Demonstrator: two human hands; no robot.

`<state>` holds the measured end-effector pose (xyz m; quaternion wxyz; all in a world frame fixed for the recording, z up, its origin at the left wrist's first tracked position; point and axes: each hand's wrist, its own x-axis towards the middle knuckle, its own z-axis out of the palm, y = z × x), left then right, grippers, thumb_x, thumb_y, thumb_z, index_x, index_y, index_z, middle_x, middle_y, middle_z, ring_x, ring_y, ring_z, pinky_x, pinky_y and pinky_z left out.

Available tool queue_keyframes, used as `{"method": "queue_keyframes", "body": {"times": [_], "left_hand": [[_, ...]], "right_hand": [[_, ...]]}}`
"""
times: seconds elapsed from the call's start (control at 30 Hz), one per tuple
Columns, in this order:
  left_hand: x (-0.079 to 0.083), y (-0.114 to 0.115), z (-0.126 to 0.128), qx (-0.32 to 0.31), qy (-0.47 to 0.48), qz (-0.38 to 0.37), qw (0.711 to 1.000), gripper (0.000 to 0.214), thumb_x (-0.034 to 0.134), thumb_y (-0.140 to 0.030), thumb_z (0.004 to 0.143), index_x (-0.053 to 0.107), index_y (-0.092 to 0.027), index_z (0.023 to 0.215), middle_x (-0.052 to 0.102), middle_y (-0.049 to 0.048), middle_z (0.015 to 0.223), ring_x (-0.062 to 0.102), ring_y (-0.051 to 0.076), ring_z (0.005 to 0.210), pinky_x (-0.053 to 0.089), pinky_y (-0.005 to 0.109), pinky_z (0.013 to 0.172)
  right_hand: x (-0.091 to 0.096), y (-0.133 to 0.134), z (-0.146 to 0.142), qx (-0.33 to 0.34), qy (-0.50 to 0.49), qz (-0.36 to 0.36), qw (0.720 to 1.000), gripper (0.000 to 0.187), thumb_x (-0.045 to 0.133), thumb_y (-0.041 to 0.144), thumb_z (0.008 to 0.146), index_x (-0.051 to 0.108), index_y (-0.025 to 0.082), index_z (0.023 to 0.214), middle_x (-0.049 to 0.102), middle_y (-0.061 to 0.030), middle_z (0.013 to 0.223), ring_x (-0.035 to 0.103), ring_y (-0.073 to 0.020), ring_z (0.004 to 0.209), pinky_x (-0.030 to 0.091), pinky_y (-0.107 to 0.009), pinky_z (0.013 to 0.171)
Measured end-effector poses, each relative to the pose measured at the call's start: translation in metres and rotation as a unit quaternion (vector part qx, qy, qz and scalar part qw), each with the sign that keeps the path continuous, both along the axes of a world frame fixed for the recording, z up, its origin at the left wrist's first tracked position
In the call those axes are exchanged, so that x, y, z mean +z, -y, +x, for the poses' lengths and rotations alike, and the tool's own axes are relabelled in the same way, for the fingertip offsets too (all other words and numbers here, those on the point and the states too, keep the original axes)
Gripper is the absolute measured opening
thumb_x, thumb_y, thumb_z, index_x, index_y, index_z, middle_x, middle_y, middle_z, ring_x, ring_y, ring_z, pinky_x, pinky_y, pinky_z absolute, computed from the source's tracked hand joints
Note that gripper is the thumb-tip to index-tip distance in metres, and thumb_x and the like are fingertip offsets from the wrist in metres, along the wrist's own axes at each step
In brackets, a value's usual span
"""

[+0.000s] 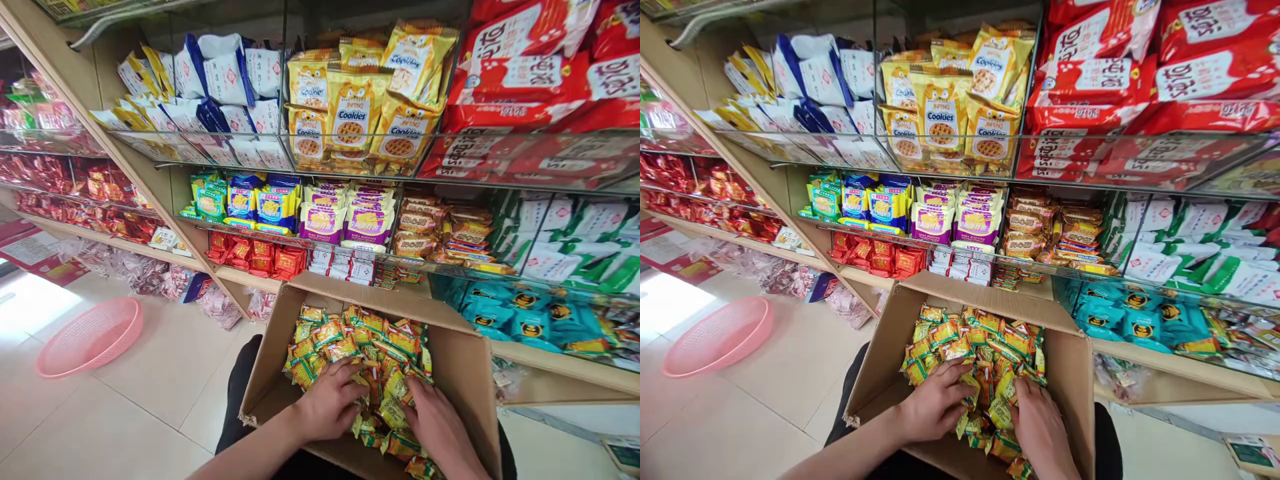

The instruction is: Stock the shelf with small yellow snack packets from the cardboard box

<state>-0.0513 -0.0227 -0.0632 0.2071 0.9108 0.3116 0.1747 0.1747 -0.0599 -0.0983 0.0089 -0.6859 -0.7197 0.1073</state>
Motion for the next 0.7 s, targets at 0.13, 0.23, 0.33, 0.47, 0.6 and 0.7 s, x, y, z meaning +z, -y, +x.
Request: {"method": "queue_keyframes", "body": {"times": [0.13, 0.23, 0.33, 0.47, 0.6, 0.7], "left_hand": [[-0.008, 0.007, -0.006, 0.054, 0.032, -0.073, 0.995, 0.040, 0.051, -0.015, 0.070, 0.055, -0.024, 0.109, 0.049, 0.0083, 0.122, 0.038, 0.024, 0.118, 0.031, 0.043, 0.099], [0.008, 0.006, 0.002, 0.082, 0.092, -0.114, 0.986, 0.044, 0.050, -0.013, 0.071, 0.051, -0.024, 0.114, 0.050, 0.0079, 0.121, 0.041, 0.022, 0.116, 0.032, 0.040, 0.099], [0.021, 0.012, 0.017, 0.111, 0.154, -0.207, 0.960, 0.058, 0.058, -0.025, 0.070, 0.040, -0.020, 0.125, 0.046, 0.0113, 0.125, 0.043, 0.023, 0.113, 0.035, 0.037, 0.097], [0.022, 0.021, 0.034, 0.175, 0.227, -0.349, 0.892, 0.049, 0.053, -0.045, 0.073, 0.050, -0.011, 0.108, 0.059, 0.0103, 0.096, 0.054, 0.018, 0.083, 0.045, 0.028, 0.072], [0.022, 0.022, 0.039, 0.239, 0.272, -0.394, 0.845, 0.042, 0.053, -0.054, 0.070, 0.053, -0.013, 0.081, 0.048, -0.0007, 0.062, 0.042, 0.010, 0.059, 0.036, 0.021, 0.055], [0.029, 0.017, 0.039, 0.259, 0.323, -0.417, 0.809, 0.043, 0.051, -0.057, 0.070, 0.049, -0.015, 0.072, 0.040, -0.0036, 0.058, 0.034, 0.008, 0.054, 0.031, 0.020, 0.051]], "right_hand": [[-0.005, 0.007, 0.008, -0.018, -0.082, 0.077, 0.994, 0.020, 0.039, 0.021, 0.077, 0.057, 0.019, 0.085, 0.061, -0.0086, 0.098, 0.059, -0.0217, 0.084, 0.045, -0.032, 0.069], [0.006, 0.013, 0.004, -0.065, -0.169, 0.177, 0.968, 0.026, 0.043, 0.039, 0.078, 0.056, 0.020, 0.089, 0.062, -0.0080, 0.099, 0.059, -0.0229, 0.088, 0.047, -0.033, 0.071], [0.028, 0.014, -0.006, -0.125, -0.301, 0.169, 0.930, 0.034, 0.047, 0.051, 0.075, 0.055, 0.021, 0.089, 0.065, -0.0057, 0.087, 0.062, -0.0182, 0.074, 0.050, -0.025, 0.062], [0.049, 0.008, -0.022, -0.112, -0.425, 0.083, 0.894, 0.035, 0.045, 0.052, 0.076, 0.057, 0.020, 0.082, 0.065, -0.0033, 0.075, 0.062, -0.0144, 0.066, 0.048, -0.018, 0.057], [0.056, -0.001, -0.033, -0.120, -0.419, 0.079, 0.897, 0.039, 0.043, 0.056, 0.075, 0.058, 0.020, 0.072, 0.063, -0.0029, 0.068, 0.059, -0.0145, 0.061, 0.046, -0.018, 0.055], [0.058, -0.007, -0.041, -0.141, -0.418, 0.089, 0.893, 0.042, 0.040, 0.058, 0.076, 0.055, 0.020, 0.065, 0.061, -0.0029, 0.062, 0.057, -0.0150, 0.058, 0.044, -0.019, 0.052]]}}
